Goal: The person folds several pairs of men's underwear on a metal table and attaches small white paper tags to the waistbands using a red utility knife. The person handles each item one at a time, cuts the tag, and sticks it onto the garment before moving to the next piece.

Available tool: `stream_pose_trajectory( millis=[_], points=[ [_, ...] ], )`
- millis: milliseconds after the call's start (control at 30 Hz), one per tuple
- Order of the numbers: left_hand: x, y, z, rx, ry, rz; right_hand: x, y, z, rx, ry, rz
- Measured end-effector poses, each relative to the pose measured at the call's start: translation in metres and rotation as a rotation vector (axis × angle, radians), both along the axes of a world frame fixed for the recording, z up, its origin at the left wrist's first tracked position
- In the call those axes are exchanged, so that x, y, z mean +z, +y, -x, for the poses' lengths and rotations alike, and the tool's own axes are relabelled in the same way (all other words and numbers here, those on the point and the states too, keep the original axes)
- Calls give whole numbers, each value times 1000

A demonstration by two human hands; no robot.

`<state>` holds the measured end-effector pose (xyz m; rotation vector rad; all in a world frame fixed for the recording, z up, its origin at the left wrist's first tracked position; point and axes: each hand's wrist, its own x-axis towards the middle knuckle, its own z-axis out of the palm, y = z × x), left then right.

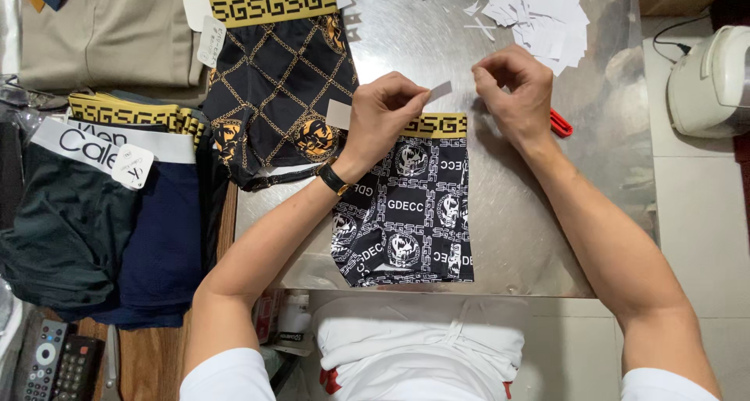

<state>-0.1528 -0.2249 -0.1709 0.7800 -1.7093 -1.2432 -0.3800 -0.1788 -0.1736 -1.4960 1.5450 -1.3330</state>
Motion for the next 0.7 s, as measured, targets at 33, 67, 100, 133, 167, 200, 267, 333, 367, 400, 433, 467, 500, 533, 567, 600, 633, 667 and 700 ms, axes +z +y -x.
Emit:
stream_pose_trajectory(
  millis=[33,67,100,133,167,200,267,333,367,400,433,467,500,533,567,600,633,667,700],
  points=[
    [0,0,1,-20,34,-40,1,2,-2,5,-123,-79],
    [0,0,2,-41,66,-81,1,4,-5,79,-194,-59],
    [0,1,2,-64,96,-125,1,7,-11,152,-270,-41],
    [-1,3,2,-61,83,-114,-1,11,-17,225,-345,-22],
    [-1,4,3,-57,72,-102,-1,13,-20,191,-307,-31],
    [-1,5,4,-54,62,-93,-2,15,-24,157,-269,-41],
    [-2,6,4,-37,28,-60,-3,18,-27,134,-196,-23],
    [-3,6,5,-39,24,-52,-3,19,-26,159,-126,42],
    [-4,6,5,-51,33,-61,-3,19,-25,143,-104,37],
    [-4,5,5,-64,40,-70,-3,19,-24,127,-82,32],
    [-4,4,5,-60,28,-82,-2,18,-21,108,-61,28],
    [-3,3,5,-56,17,-96,0,18,-18,83,-130,7],
    [-2,2,5,-53,5,-112,3,16,-13,57,-198,-16],
    [0,1,5,-42,-28,-75,5,15,-9,31,-266,-38],
    [3,-1,5,-30,-61,-38,8,14,-5,40,-272,-1],
    [5,-2,4,-18,-94,-3,10,14,-1,50,-279,35],
    [7,-2,4,-77,-51,-41,11,14,1,57,-285,74],
    [8,-1,5,-137,-9,-78,12,14,0,101,-188,107],
    [10,0,5,-197,31,-117,13,16,-1,144,-92,137]
  ],
)
